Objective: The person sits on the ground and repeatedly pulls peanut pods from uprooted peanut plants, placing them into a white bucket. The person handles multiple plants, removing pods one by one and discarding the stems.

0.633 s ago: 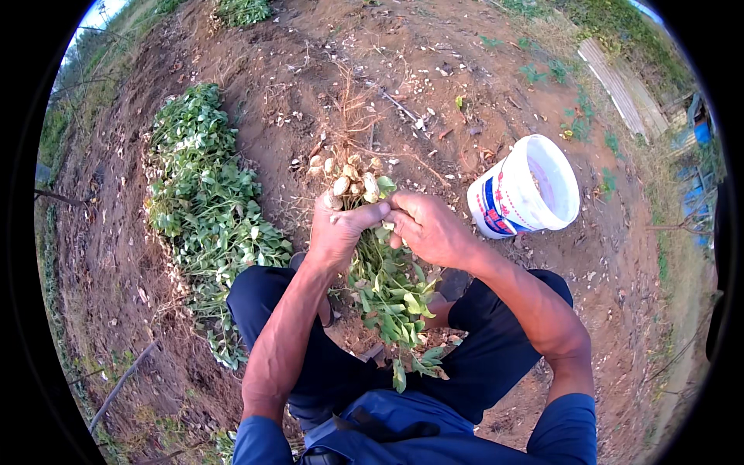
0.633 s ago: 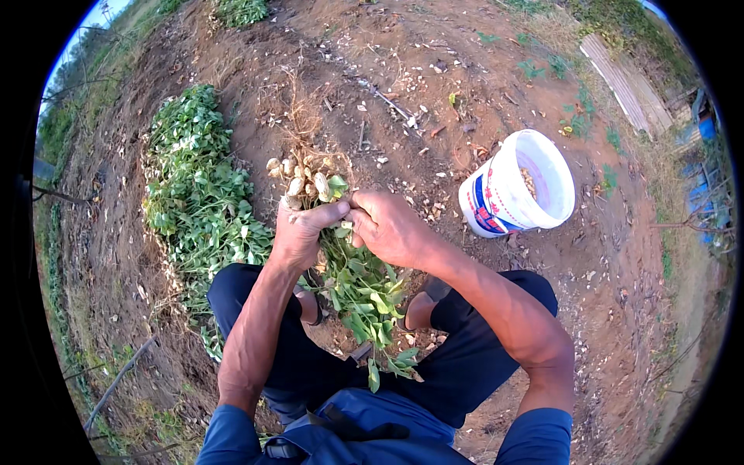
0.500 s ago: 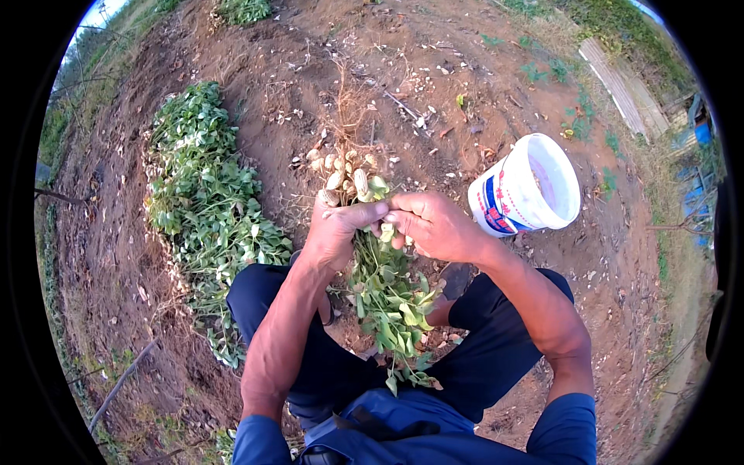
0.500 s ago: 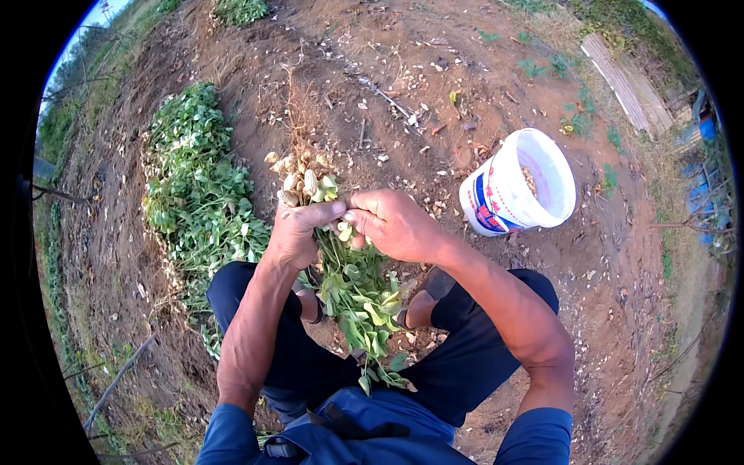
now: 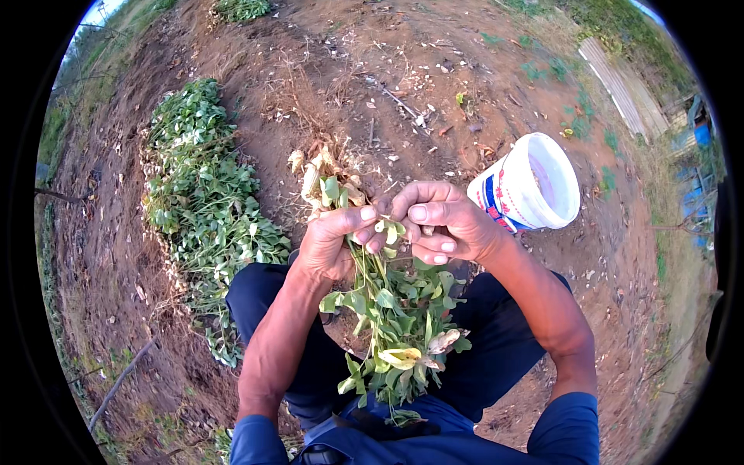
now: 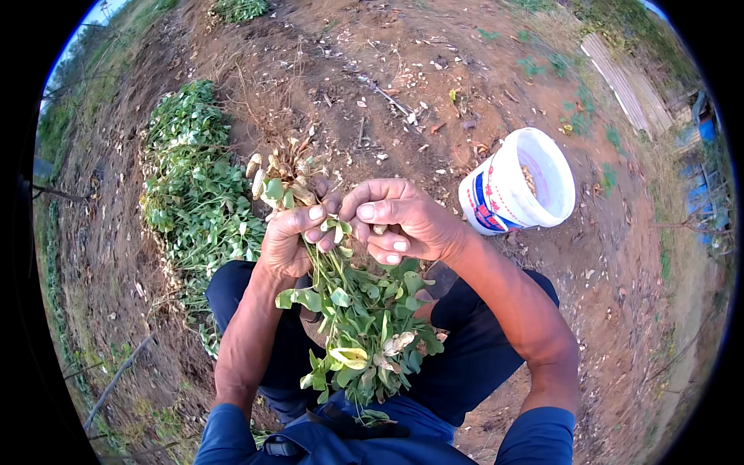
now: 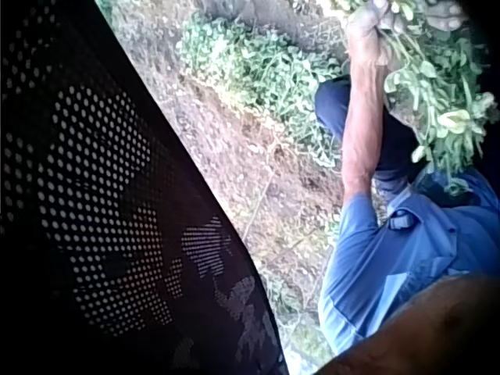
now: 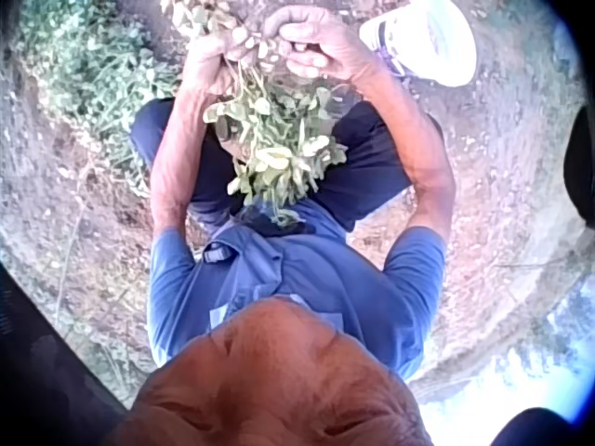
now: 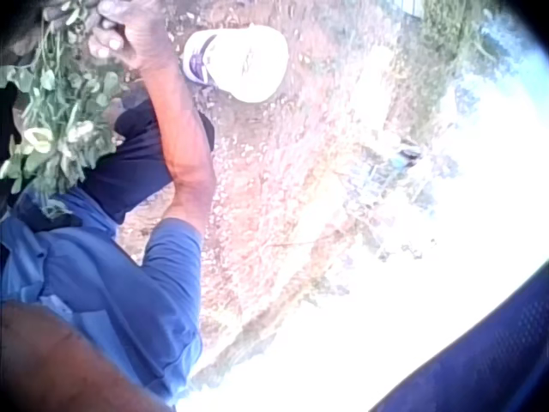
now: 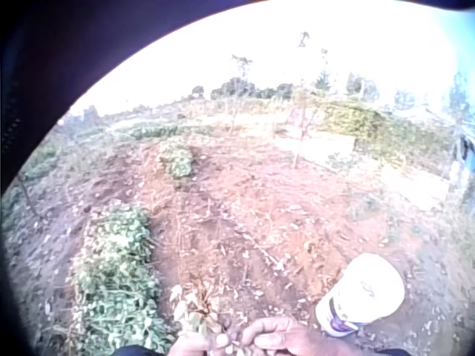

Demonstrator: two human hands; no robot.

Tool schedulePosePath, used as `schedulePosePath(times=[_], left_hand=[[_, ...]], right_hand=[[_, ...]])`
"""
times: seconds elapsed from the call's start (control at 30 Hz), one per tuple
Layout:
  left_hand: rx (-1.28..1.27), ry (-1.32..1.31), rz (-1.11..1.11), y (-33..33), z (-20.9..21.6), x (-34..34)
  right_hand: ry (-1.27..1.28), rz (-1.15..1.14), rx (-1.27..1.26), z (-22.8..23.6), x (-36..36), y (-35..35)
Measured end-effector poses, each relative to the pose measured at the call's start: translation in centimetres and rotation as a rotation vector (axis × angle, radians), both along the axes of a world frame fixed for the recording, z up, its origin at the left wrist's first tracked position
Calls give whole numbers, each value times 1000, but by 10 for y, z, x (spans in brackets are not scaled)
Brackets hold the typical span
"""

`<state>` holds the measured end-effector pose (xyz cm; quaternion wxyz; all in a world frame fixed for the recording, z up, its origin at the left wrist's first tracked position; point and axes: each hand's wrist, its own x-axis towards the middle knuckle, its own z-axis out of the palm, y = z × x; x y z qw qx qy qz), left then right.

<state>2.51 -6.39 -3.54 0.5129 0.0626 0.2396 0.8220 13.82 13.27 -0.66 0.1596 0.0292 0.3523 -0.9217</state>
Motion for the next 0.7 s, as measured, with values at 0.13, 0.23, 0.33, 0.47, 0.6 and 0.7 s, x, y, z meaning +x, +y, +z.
schedulePosePath(times=[0.13, 0.23, 0.33, 0.47, 0.6, 0.7], left_hand=[[109, -75, -21, 7, -6, -1], [24, -9, -12, 8, -8, -1], [-28, 48, -18, 10, -10, -3], [-118, 34, -55, 9, -19, -4], [-152, 124, -45, 17, -13, 6], [-191, 214, -58, 19, -9, 7]], right_hand=[[-9, -197, -131, 3, -8, 9], [-38, -260, -52, 16, -6, 2], [-22, -217, 134, 32, 0, -2], [60, -236, 665, 36, 0, -24], [129, -352, 1108, 20, -5, -34], [52, -330, 1113, 21, -8, -34]])
